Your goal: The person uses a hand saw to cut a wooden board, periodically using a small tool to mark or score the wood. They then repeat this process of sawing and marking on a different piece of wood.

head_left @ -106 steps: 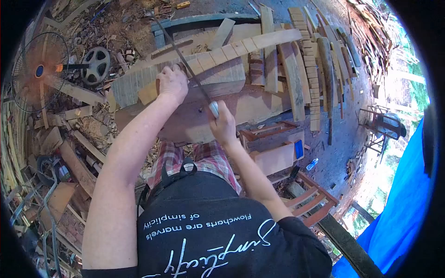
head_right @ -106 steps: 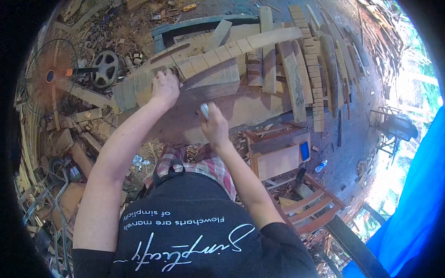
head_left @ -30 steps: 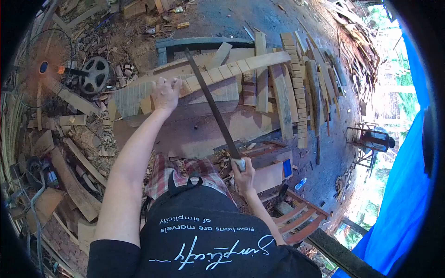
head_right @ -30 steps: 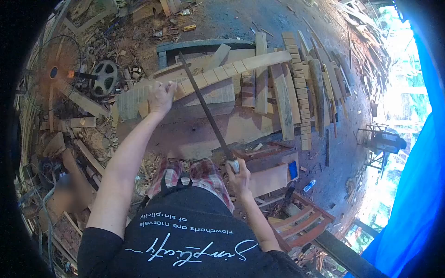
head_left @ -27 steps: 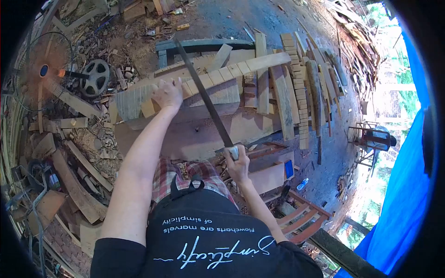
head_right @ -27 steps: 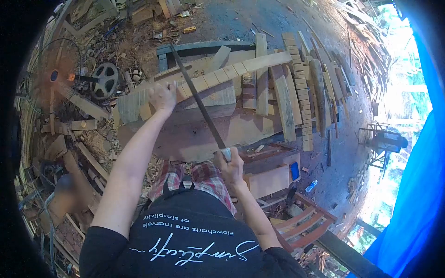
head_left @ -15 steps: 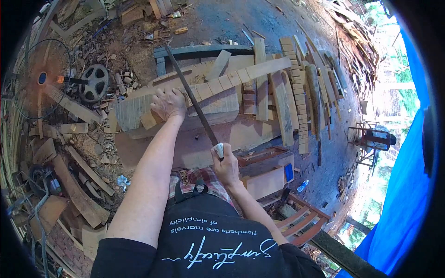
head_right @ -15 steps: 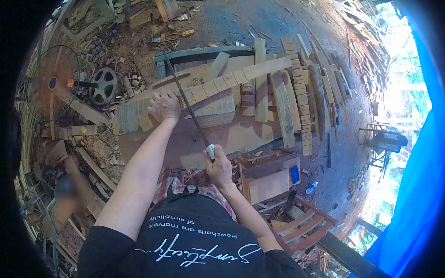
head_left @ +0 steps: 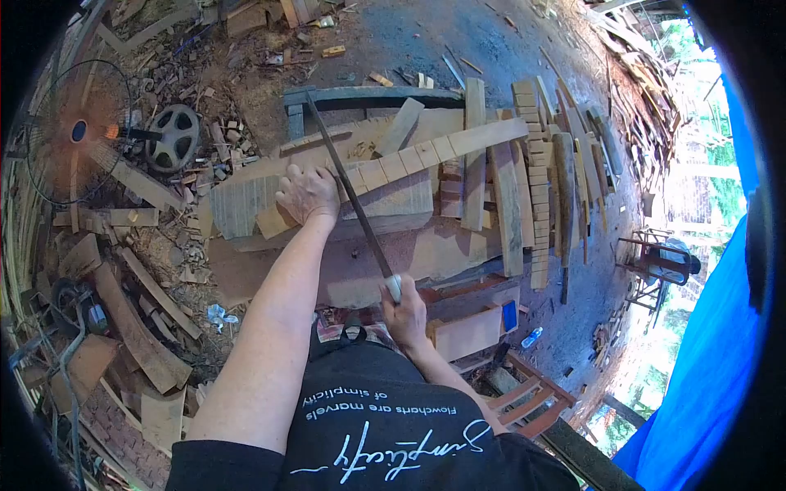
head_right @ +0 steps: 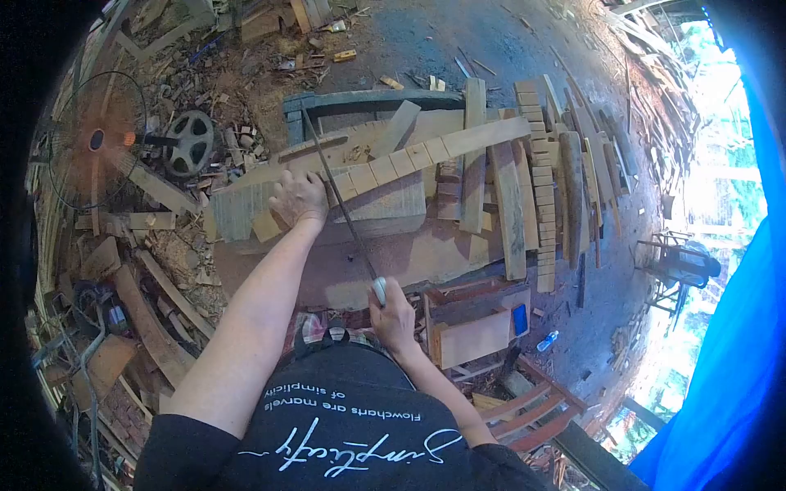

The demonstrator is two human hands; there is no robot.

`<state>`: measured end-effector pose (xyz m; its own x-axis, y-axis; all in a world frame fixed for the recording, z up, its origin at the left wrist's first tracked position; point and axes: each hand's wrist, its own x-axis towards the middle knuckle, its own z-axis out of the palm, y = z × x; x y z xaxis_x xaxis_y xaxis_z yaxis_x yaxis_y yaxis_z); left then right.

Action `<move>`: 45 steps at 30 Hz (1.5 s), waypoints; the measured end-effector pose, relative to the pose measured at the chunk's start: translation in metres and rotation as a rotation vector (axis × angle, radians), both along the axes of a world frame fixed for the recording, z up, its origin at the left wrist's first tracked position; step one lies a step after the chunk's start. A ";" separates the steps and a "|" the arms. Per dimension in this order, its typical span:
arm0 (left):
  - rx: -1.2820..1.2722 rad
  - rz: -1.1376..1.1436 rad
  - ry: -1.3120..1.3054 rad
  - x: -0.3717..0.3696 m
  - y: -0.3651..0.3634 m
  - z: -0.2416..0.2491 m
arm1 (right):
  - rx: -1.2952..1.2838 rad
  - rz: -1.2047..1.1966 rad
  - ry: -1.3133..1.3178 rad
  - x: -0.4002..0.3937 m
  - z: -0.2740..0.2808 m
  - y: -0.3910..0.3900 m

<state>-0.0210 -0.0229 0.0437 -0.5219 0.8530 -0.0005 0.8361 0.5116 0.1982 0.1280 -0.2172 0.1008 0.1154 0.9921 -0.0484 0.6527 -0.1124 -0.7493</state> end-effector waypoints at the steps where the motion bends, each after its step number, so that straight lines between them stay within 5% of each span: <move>1: -0.009 -0.012 -0.027 0.000 -0.001 0.000 | -0.040 -0.002 -0.009 0.004 0.006 -0.013; 10: 0.028 -0.046 0.069 -0.001 -0.004 -0.008 | 0.052 0.032 -0.035 -0.030 -0.019 0.077; 18: 0.054 -0.053 0.014 0.001 -0.004 -0.005 | -0.164 -0.045 0.047 0.026 0.011 -0.051; 25: 0.066 -0.064 0.045 -0.002 -0.004 -0.010 | 0.031 0.032 0.016 -0.032 -0.021 0.075; 32: 0.093 -0.056 -0.016 0.001 -0.006 -0.016 | -0.061 -0.021 0.026 0.029 -0.005 -0.056; 39: 0.037 -0.022 -0.107 0.001 -0.003 -0.007 | 0.020 0.077 0.032 -0.018 -0.029 0.076; 45: 0.057 -0.003 -0.076 0.003 -0.002 -0.009 | -0.083 0.061 0.085 0.051 -0.032 -0.059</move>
